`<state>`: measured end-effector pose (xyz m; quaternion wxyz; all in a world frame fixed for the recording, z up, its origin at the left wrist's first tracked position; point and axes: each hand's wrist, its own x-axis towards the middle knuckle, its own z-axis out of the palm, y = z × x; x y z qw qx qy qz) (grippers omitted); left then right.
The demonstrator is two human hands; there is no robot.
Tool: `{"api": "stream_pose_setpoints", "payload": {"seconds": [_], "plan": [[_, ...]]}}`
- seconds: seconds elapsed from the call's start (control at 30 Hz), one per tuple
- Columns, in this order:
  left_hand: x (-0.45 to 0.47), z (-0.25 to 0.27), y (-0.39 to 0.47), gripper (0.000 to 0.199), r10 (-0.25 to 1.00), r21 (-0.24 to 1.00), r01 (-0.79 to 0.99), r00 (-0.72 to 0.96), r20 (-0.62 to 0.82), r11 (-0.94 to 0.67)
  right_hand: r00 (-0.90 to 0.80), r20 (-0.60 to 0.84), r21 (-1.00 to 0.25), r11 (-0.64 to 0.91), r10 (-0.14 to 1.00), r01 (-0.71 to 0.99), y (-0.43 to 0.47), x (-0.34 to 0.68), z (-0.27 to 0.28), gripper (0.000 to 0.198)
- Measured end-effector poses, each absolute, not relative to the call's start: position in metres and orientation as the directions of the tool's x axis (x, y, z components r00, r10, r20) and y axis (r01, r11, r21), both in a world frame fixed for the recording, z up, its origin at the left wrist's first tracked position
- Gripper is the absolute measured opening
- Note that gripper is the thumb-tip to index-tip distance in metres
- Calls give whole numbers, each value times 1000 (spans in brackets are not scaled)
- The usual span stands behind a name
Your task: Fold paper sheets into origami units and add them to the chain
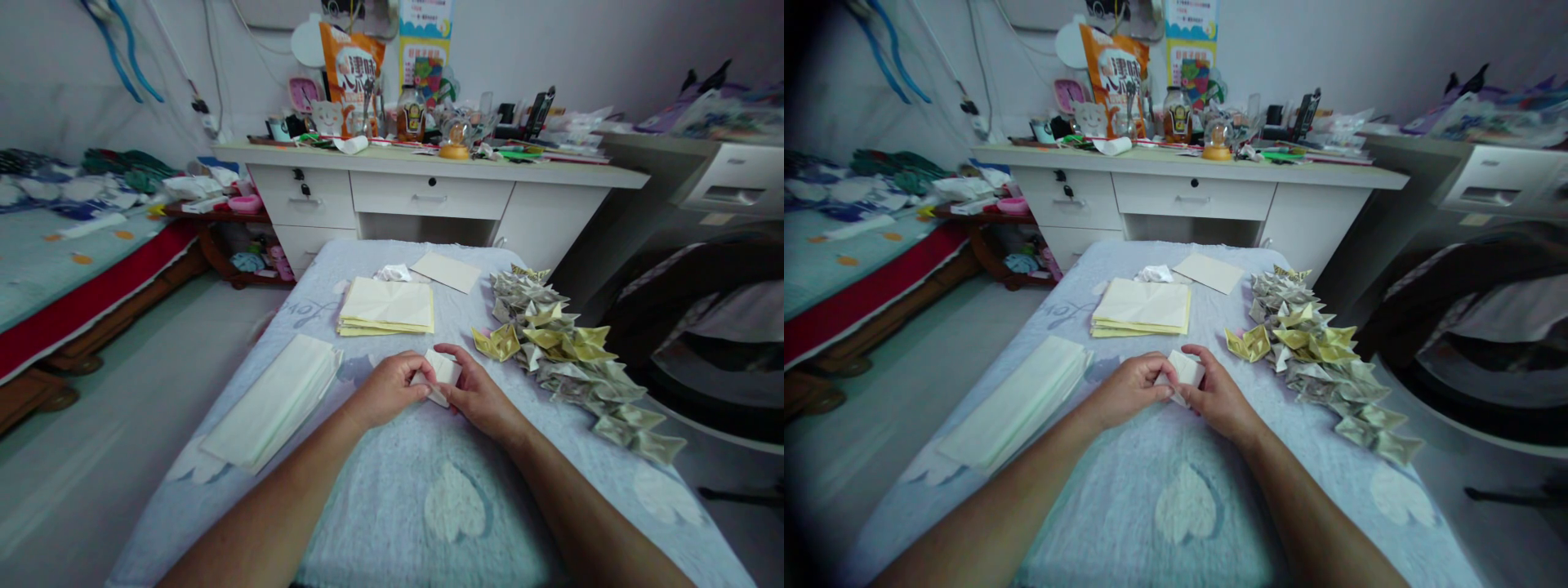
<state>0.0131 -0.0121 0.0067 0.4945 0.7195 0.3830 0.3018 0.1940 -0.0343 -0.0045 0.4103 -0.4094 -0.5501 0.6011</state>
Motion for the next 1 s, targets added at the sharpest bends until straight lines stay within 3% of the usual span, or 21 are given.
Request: {"api": "stream_pose_setpoints", "payload": {"seconds": [0.37,0.6,1.0], "plan": [[12,6,-11,10,841,898,331,536,74,-290,-284,-41,-999,-45,958,-8,-32,194,-5,57],[12,12,-12,9,842,882,360,535,73,-305,-351,-53,-981,-114,935,-157,-35,191,2,70],[11,15,-13,6,832,860,365,542,114,-356,-307,-89,-989,-119,948,-82,-31,191,-3,74]]}}
